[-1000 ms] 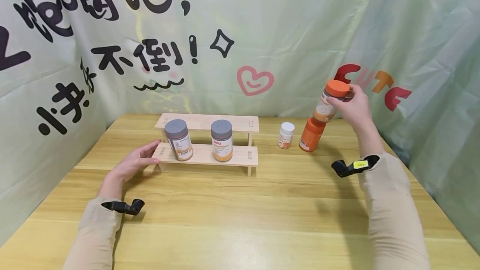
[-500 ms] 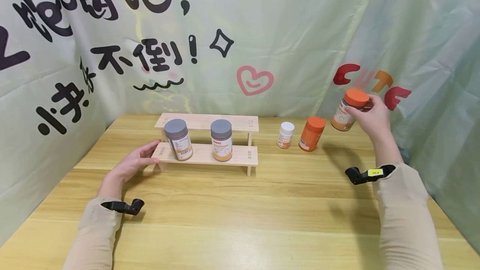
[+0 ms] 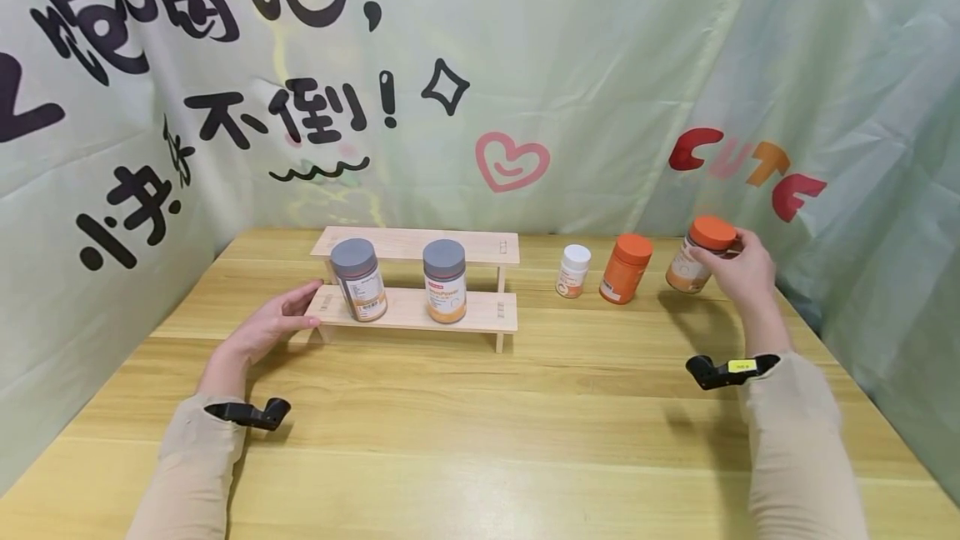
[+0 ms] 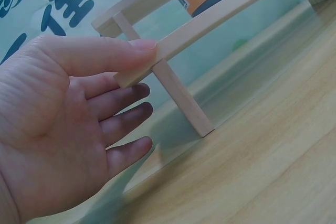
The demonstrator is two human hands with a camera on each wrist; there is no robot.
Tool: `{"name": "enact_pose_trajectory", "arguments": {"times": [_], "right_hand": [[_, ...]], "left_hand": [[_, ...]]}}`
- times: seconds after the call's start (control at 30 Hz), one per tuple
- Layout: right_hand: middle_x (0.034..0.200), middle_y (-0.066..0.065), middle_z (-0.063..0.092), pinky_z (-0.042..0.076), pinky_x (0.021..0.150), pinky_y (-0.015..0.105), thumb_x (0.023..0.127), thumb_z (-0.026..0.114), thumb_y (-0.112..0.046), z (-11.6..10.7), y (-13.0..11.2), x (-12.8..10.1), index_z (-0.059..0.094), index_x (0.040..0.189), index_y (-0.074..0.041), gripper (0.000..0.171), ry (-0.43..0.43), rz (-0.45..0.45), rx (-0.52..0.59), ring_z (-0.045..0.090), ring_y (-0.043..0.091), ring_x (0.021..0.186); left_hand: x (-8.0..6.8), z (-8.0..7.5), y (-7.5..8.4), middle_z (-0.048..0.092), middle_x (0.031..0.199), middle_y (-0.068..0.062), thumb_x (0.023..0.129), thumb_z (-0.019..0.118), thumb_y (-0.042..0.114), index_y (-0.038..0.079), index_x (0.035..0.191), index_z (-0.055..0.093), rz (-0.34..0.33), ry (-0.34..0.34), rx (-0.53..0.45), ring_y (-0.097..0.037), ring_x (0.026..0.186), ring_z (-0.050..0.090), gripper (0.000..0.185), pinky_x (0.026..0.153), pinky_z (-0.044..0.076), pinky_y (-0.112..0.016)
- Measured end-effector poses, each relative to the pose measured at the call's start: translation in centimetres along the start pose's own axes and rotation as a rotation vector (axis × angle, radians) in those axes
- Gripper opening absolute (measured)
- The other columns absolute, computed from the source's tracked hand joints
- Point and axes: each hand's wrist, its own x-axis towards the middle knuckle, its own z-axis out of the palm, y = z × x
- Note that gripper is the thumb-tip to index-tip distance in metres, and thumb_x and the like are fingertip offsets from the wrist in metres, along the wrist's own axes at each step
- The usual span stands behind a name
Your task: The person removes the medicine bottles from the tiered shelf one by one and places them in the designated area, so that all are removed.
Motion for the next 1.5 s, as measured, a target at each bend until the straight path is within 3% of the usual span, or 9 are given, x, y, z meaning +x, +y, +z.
{"name": "enact_pose_trajectory", "arguments": {"times": [0.43,0.53,0.63,0.77,0.87,1.27,1.3,1.4,1.5], "right_hand": [[0.132,0.034,0.037,0.037,0.090,0.052,0.088,0.058,-0.038,1.7,1.6,-0.9,0.025,0.139,0.011,0.078,-0.041,-0.006,0.023,0.039,0.043,0.113],[0.132,0.034,0.038,0.036,0.092,0.052,0.088,0.058,-0.039,2.1,1.6,-1.0,0.025,0.139,0.011,0.078,-0.035,-0.005,0.031,0.039,0.041,0.113],[0.131,0.032,0.039,0.041,0.087,0.042,0.088,0.059,-0.037,2.2,1.8,-1.0,0.028,0.138,0.011,0.076,-0.033,-0.018,0.038,0.043,0.036,0.106],[0.124,0.026,0.045,0.039,0.072,0.020,0.087,0.062,-0.032,2.4,2.2,-1.1,0.037,0.132,0.010,0.067,-0.011,-0.057,0.030,0.046,0.012,0.089],[0.121,0.022,0.046,0.036,0.068,0.015,0.086,0.063,-0.030,2.5,2.3,-1.1,0.040,0.130,0.010,0.063,0.005,-0.074,0.032,0.040,0.000,0.084],[0.125,0.025,0.044,0.040,0.077,0.025,0.088,0.061,-0.031,2.4,2.6,-0.8,0.035,0.134,0.008,0.066,-0.034,-0.048,0.089,0.046,0.016,0.093],[0.124,0.020,0.046,0.040,0.076,0.020,0.087,0.061,-0.035,2.4,2.9,-0.6,0.034,0.136,0.007,0.070,-0.030,-0.042,0.099,0.046,0.012,0.093],[0.130,0.024,0.041,0.039,0.075,0.018,0.089,0.058,-0.036,2.0,2.3,-0.9,0.027,0.141,0.007,0.075,-0.035,-0.029,0.111,0.046,0.011,0.095],[0.131,0.024,0.040,0.037,0.071,0.011,0.089,0.057,-0.039,1.5,1.6,-1.2,0.027,0.142,0.005,0.075,-0.011,-0.023,0.102,0.042,0.000,0.091]], "left_hand": [[0.0,0.0,0.1,0.009,0.152,-0.022,0.085,0.064,0.008,-0.005,0.146,0.013,-0.004,0.008,0.001,-0.035,0.138,0.011,0.080,0.111,0.011,-0.046],[0.0,0.0,0.0,0.009,0.151,-0.023,0.085,0.063,0.008,-0.005,0.146,0.013,-0.003,0.006,0.004,-0.036,0.138,0.011,0.080,0.111,0.012,-0.047],[0.0,0.1,0.0,0.008,0.151,-0.023,0.085,0.063,0.007,-0.005,0.146,0.012,-0.005,0.006,0.004,-0.037,0.138,0.011,0.080,0.111,0.012,-0.047],[0.0,0.1,0.0,0.008,0.152,-0.023,0.085,0.064,0.008,-0.005,0.146,0.013,-0.004,0.006,0.003,-0.036,0.138,0.011,0.080,0.111,0.011,-0.046],[-0.1,0.1,0.1,0.009,0.151,-0.024,0.085,0.063,0.008,-0.007,0.145,0.012,0.007,-0.002,0.006,-0.038,0.138,0.011,0.080,0.111,0.012,-0.048],[-0.2,0.1,0.5,0.008,0.151,-0.026,0.086,0.062,0.007,-0.007,0.145,0.011,0.017,-0.011,0.012,-0.039,0.137,0.010,0.080,0.110,0.012,-0.048],[-0.2,0.1,0.4,0.008,0.151,-0.025,0.086,0.062,0.007,-0.007,0.145,0.011,0.014,-0.009,0.011,-0.038,0.138,0.010,0.080,0.111,0.012,-0.048],[-0.1,0.1,0.3,0.008,0.151,-0.024,0.085,0.063,0.007,-0.007,0.145,0.012,0.010,-0.003,0.004,-0.038,0.138,0.011,0.080,0.111,0.012,-0.047],[-0.1,0.1,0.2,0.008,0.151,-0.025,0.085,0.062,0.007,-0.007,0.145,0.012,0.011,0.000,0.003,-0.038,0.138,0.011,0.079,0.111,0.012,-0.048]]}}
